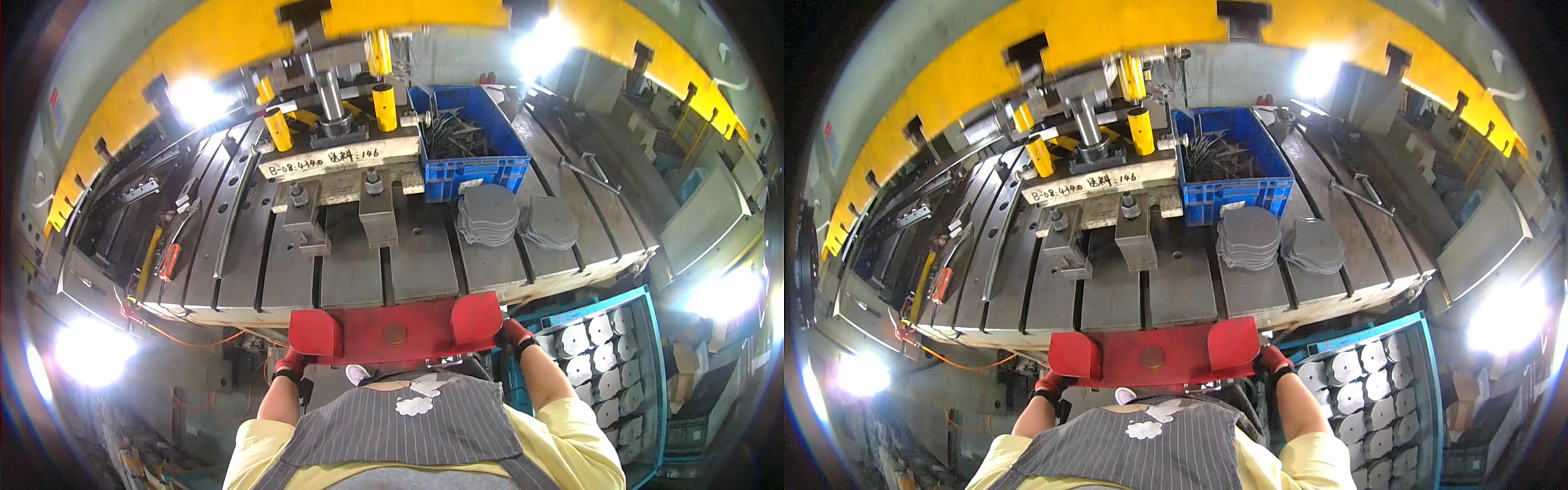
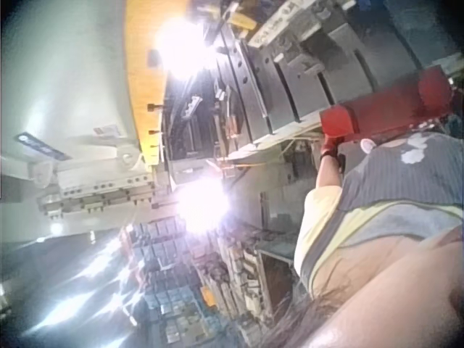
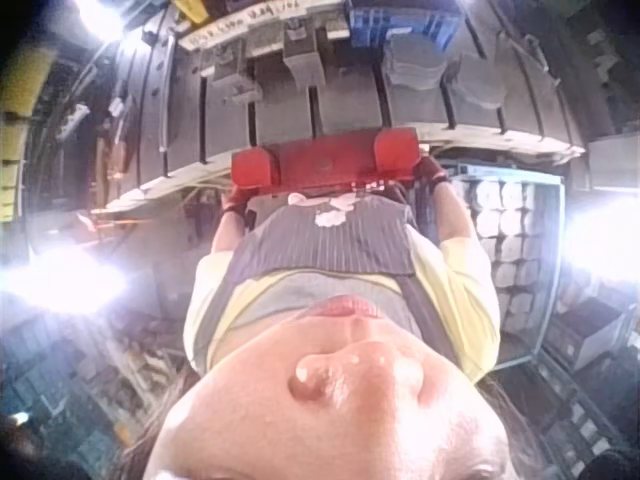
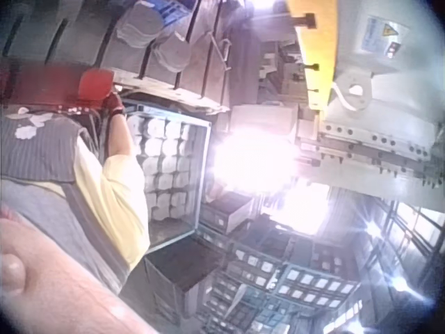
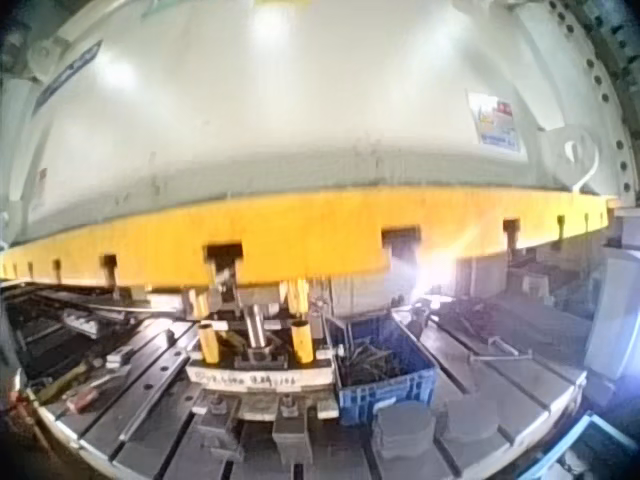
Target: The worker uses a wrench to adjust a large metal plate and handles several round metal discs near a press machine.
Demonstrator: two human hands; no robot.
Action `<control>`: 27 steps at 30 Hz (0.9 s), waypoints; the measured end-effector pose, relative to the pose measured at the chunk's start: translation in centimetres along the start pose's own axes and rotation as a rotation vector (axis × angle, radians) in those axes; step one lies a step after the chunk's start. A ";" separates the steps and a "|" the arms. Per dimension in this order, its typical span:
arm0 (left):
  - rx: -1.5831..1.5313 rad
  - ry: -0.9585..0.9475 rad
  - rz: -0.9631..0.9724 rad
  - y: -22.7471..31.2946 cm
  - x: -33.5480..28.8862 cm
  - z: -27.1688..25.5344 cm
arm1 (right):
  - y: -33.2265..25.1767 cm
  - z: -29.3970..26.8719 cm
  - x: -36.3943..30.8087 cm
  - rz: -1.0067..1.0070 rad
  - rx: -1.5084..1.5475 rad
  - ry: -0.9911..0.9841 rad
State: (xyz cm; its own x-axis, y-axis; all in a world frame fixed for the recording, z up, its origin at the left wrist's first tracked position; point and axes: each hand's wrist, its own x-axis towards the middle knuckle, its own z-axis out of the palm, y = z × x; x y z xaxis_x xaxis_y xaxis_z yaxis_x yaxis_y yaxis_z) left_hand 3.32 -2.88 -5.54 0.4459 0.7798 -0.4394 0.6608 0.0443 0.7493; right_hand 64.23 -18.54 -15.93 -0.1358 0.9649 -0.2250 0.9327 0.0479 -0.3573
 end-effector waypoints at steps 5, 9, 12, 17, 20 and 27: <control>-0.862 0.339 -0.044 0.4 -1.3 1.9 | -11.8 -8.3 -4.1 0.473 1.516 0.364; -1.018 0.436 -0.117 -1.4 -0.4 0.8 | -5.3 -0.5 -10.7 0.727 1.424 0.492; -0.984 0.559 0.024 -2.1 -0.4 -1.1 | -4.8 0.2 -14.2 0.891 1.556 0.604; -0.448 0.687 0.164 1.8 1.7 -1.6 | -11.1 -8.8 -13.9 0.569 1.753 1.163; -0.737 0.747 -0.020 5.4 1.3 -0.9 | -13.6 -15.6 -10.8 0.380 1.639 1.212; -0.554 0.890 0.014 2.9 2.0 -0.6 | -20.3 -31.4 2.6 0.181 1.501 0.806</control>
State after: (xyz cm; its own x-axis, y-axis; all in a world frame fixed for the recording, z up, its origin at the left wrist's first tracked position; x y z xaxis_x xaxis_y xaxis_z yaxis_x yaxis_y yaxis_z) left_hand 5.73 -0.84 -3.93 -0.3025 0.9503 -0.0742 0.1898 0.1363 0.9723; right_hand 55.39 -8.90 19.17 0.5573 0.8291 -0.0447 -0.2553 0.1198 -0.9594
